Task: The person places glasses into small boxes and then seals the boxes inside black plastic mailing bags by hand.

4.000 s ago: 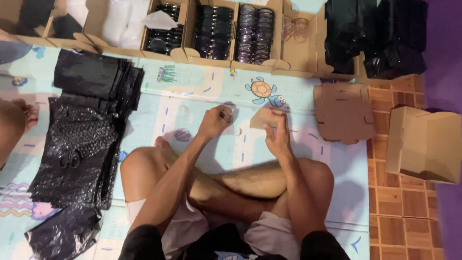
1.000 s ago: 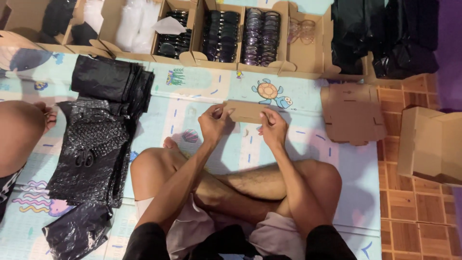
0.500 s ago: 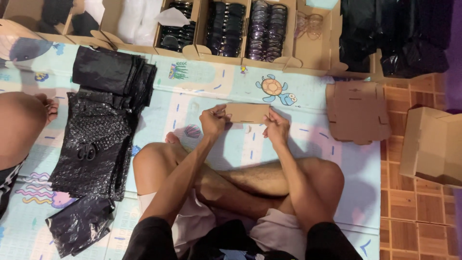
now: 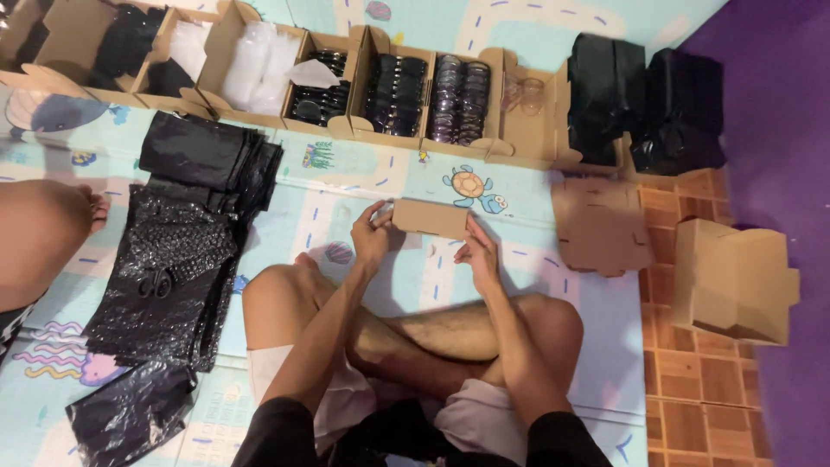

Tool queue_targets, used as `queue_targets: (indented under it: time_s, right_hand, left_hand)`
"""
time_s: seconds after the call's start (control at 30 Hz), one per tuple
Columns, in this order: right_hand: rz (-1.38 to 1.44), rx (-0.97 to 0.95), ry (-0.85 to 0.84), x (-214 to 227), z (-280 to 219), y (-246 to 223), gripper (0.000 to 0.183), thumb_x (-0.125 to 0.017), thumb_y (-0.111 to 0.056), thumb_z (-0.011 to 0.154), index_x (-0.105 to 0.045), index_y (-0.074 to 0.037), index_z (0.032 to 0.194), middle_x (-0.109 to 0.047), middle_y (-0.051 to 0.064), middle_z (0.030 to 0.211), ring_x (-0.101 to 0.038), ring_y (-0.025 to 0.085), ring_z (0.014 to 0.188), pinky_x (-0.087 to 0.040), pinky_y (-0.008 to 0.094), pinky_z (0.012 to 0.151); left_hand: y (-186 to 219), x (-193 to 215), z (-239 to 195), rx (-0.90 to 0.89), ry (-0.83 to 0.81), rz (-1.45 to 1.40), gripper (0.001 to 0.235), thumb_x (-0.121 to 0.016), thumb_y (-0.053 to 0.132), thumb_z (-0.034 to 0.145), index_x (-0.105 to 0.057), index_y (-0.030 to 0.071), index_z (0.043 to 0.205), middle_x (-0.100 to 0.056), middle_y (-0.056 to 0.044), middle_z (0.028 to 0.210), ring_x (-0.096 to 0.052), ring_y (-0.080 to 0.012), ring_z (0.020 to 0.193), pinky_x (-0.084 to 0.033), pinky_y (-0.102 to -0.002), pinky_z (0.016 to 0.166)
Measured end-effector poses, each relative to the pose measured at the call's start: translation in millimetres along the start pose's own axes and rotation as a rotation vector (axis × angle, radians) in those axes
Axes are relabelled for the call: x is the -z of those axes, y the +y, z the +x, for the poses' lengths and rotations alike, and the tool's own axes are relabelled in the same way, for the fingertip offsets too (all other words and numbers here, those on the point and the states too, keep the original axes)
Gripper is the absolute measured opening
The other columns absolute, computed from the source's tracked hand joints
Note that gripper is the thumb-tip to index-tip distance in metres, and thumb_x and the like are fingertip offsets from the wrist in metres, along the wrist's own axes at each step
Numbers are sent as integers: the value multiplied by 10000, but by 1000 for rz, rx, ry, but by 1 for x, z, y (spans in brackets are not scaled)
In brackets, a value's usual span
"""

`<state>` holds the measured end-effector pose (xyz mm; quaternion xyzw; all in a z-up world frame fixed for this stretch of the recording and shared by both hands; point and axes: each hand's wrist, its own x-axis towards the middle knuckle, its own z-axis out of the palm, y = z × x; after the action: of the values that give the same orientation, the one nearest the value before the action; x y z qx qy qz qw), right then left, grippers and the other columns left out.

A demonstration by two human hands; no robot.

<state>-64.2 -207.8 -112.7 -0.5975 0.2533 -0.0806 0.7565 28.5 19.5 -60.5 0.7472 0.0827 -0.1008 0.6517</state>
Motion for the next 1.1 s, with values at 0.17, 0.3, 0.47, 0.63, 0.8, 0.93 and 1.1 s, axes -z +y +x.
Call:
queue_targets:
  time_s: [0.17, 0.3, 0.47, 0.63, 0.8, 0.93, 1.1]
  right_hand:
    - [8, -1, 87, 5, -2, 12, 505, -540, -149, 1028, -471, -163, 1528, -439, 94, 1588, -677, 201, 562, -648, 332, 518]
    - [10, 56, 174, 25, 12, 45, 528, -449, -134, 1074, -351, -156, 1592, -320, 94, 1654, -673, 197, 619, -661, 295, 555]
    - [-74, 59, 183, 29, 6, 50, 620, -387, -75, 1050, -220, -182, 1638, -297, 129, 1655, -677, 213, 606, -648, 302, 525]
    - [-132, 203, 353, 73, 32, 104, 887, -463, 73, 890, -116, -189, 1664, -283, 191, 1626, -701, 220, 869, -653, 343, 695]
    - [-1302, 142, 158, 28, -49, 32, 227, -571, -456, 929, -731, -358, 1058, -757, -65, 1023, -725, 208, 1025, -591, 416, 880]
    - [-1700, 112, -120, -36, -151, -39, 531, -361, -573, 965, -794, -267, 994, -797, 68, 971, -731, 290, 1051, -336, 530, 1075]
    - [-1690, 333, -114, -50, -172, -63, 566, -382, -595, 944, -772, -190, 1012, -755, 95, 1094, -622, 276, 1167, -240, 574, 1145]
  left_hand:
    - [-25, -5, 14, -124, -113, -13, 572, -529, -11, 848, -677, 205, 1357, -766, -98, 1155, -680, -312, 1170, -501, -437, 1055]
    - [-15, -4, -9, -205, -386, 218, 618, -443, -41, 873, -542, 112, 1463, -699, -253, 1226, -602, -477, 1234, -438, -570, 1139]
    - [-56, -16, 10, -167, -459, 407, 765, -702, 303, 882, -386, 200, 1571, -638, -235, 1362, -557, -456, 1309, -406, -564, 1165]
    - [-39, -3, -8, -139, -241, 399, 455, -573, 100, 873, -683, 223, 1297, -777, -81, 1066, -704, -337, 1112, -526, -469, 1036]
    - [-56, -7, -30, -93, -240, 167, 156, -666, 124, 919, -763, 206, 1011, -776, -49, 835, -747, -177, 666, -584, -315, 703]
    - [-6, 7, -66, -150, -333, 249, 141, -658, 168, 936, -762, 215, 1018, -779, -95, 950, -766, -293, 885, -600, -390, 803]
    - [17, 4, -80, -287, -512, 675, 249, -606, 246, 914, -703, 145, 1120, -774, -139, 1051, -716, -392, 1076, -568, -525, 935]
